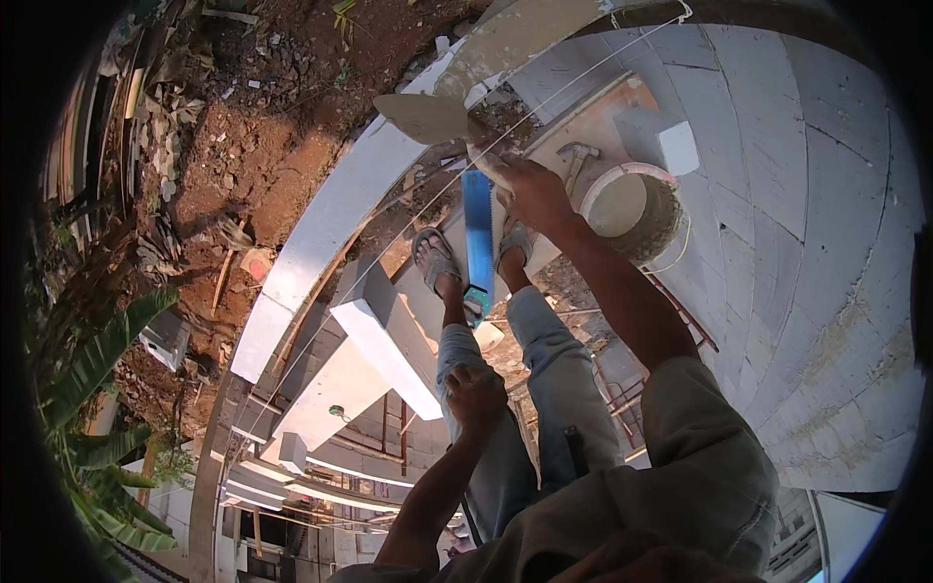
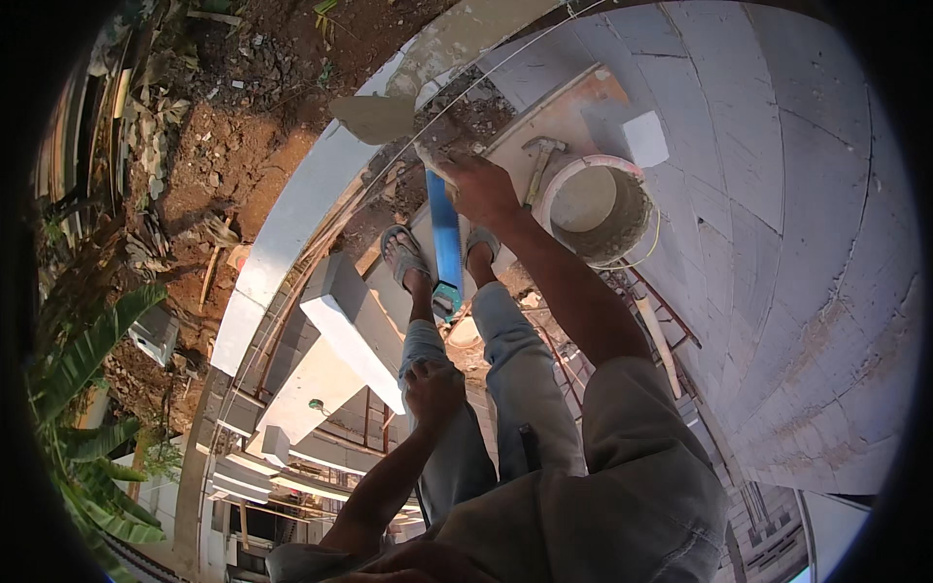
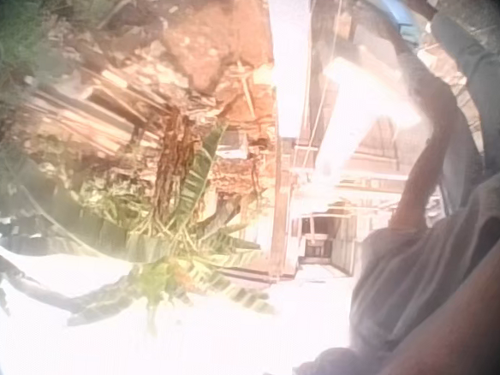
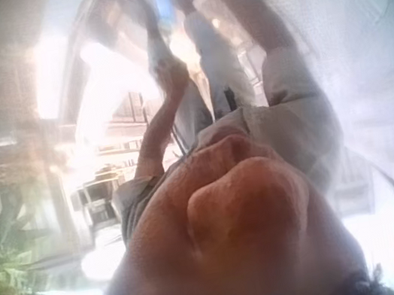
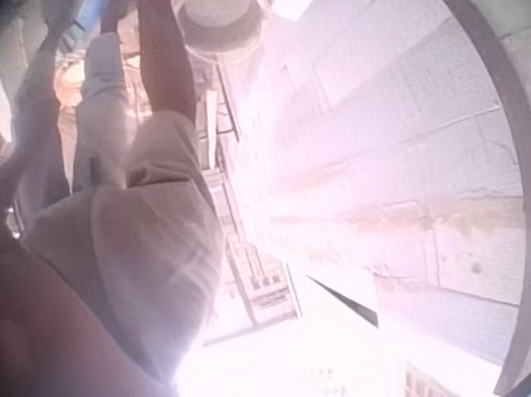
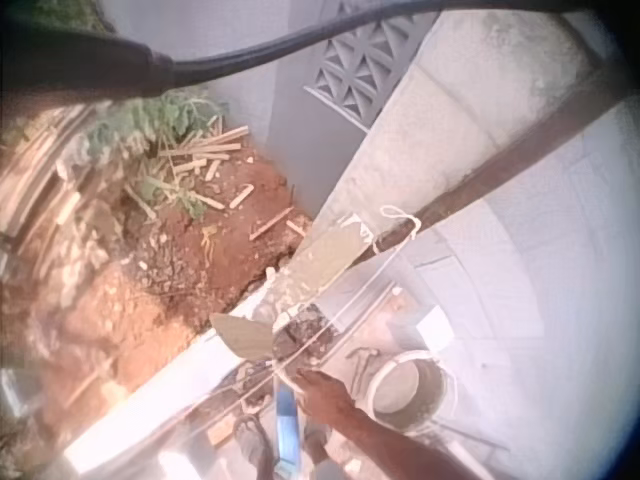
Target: The person installs white rectangular tiles onto a curved wall section using a hammer and trowel. They repeatedly tap tiles into place, apply mortar from a bucket, and adjust the alignment of each tile along the curve.
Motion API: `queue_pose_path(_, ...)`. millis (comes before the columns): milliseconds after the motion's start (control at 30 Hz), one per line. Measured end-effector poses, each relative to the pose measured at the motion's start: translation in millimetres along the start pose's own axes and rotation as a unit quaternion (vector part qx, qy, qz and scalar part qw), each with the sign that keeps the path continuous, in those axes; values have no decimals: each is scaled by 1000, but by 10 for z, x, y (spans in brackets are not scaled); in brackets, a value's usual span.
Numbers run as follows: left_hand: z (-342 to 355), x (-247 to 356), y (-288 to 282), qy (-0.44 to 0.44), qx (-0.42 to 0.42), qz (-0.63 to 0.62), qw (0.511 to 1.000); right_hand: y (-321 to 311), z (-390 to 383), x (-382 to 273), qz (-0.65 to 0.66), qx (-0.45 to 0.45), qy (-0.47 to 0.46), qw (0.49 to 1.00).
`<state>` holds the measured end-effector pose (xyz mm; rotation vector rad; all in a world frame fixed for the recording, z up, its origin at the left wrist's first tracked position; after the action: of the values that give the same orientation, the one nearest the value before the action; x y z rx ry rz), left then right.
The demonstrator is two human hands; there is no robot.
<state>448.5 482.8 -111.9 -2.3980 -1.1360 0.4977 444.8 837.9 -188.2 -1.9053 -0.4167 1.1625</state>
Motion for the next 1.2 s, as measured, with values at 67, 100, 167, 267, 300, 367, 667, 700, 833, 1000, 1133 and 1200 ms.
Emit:
queue_pose_path(67,-8,-13,-38,-6,-41,-11,999,165,-219,-197,149,54,47,986)
queue_pose_path(100,25,8,-88,1,-46,-8,999,166,-387,-296,202,46,66,976)
queue_pose_path(167,35,37,-70,19,-64,-4,998,18,-959,-524,308,156,135,929)
queue_pose_path(267,5,94,-339,70,39,18,997,141,-2037,-443,380,155,303,860)
queue_pose_path(300,5,163,-265,95,23,22,995,128,-2687,-227,336,193,371,844)
queue_pose_path(367,-1,190,-302,96,1,34,995,8,-3421,40,298,218,421,828)
queue_pose_path(667,117,347,-428,61,-50,178,981,373,-3638,2017,27,-44,561,826)
queue_pose_path(700,115,348,-437,43,-47,189,980,540,-3550,2024,55,-52,548,833)
queue_pose_path(833,171,349,-370,18,-49,245,968,849,-3314,1771,175,21,462,869)
queue_pose_path(1000,203,344,-389,-18,-51,256,965,1087,-3699,1358,469,216,485,706)
queue_pose_path(1133,215,378,-373,-12,-61,251,966,1014,-4026,1142,440,334,477,684)
queue_pose_path(1200,216,381,-403,-20,-47,249,967,1038,-4112,1116,460,345,484,660)
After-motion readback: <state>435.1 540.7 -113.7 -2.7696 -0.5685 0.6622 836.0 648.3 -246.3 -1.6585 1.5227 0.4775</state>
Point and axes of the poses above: each hand's wrist, its own z-axis towards the middle knuckle, its own y-axis out of the palm, x = y × z, the point moved 9 cm from there along z, towards the middle knuckle, and after that the axes turned 15 degrees about -y, right-handed, at the moved point
